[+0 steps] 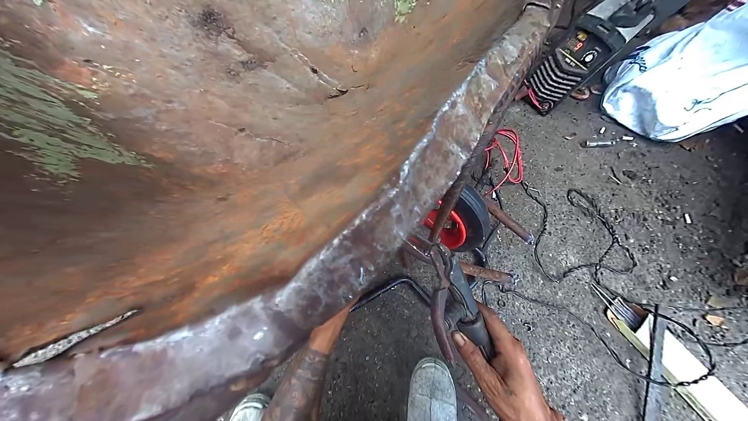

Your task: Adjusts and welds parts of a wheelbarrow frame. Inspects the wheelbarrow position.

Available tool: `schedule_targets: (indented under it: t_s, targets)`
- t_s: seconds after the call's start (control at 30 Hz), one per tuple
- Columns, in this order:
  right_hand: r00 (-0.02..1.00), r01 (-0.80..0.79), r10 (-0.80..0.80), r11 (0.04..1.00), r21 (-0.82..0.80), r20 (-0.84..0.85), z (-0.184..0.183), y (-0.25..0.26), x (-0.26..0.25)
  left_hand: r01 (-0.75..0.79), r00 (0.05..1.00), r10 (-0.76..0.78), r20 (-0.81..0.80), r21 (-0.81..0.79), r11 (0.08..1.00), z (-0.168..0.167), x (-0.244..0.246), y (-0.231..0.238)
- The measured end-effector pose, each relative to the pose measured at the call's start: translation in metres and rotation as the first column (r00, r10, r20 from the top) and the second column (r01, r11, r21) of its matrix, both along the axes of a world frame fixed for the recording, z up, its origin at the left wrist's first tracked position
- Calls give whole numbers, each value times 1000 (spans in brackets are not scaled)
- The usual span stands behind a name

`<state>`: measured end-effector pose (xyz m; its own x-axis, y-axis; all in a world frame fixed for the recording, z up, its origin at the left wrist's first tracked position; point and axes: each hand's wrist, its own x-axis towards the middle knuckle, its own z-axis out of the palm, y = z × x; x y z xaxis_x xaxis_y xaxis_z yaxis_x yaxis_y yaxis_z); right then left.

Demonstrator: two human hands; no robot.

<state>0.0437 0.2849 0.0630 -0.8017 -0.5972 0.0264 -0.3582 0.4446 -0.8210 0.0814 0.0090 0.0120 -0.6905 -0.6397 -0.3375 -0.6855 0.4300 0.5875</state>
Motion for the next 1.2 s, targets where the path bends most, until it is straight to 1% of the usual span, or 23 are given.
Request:
schedule_targets:
  t_s: [0.07, 0.3, 0.47, 0.67, 1.0, 1.07, 1.13, 1.17, 1.2]
  targets:
    - [1000, 1, -1, 1000, -12, 6, 1, 1, 1, -5, 1000, 5, -6, -6, 1000, -2, 0, 0]
    - [1000, 17, -16, 999, 47, -17, -3, 1, -1, -11, 1000, 11, -10, 8, 1000, -3, -1, 0]
    - [1000, 12, -12, 999, 51, -8, -5, 0, -2, -10, 998, 10, -54, -7, 1000, -6, 1, -1]
    - [1000, -1, 0, 1000, 18, 31, -5, 0, -5, -16, 999, 16, -31, -8, 1000, -5, -1, 0]
    - [1000, 4, -5, 1000, 22, 25, -6, -4, -5, -34, 998, 33, 54, 28, 999, -1, -3, 1]
    - [999, 16, -16, 1000, 4, 44, -4, -3, -3, -12, 998, 10, 57, 36, 999, -1, -5, 2]
    - [998, 32, -33, 999, 13, 57, 6, 1, 0, 70, 997, -70, 18, 12, 997, 13, -5, 10]
    - [998, 22, -22, 1000, -5, 56, 11, 2, 2, 92, 996, -94, -12, -68, 993, 32, 2, 16]
    - [999, -11, 13, 999, -37, 44, 12, 2, 3, 99, 995, -98, 16, -166, 981, 68, 15, 23]
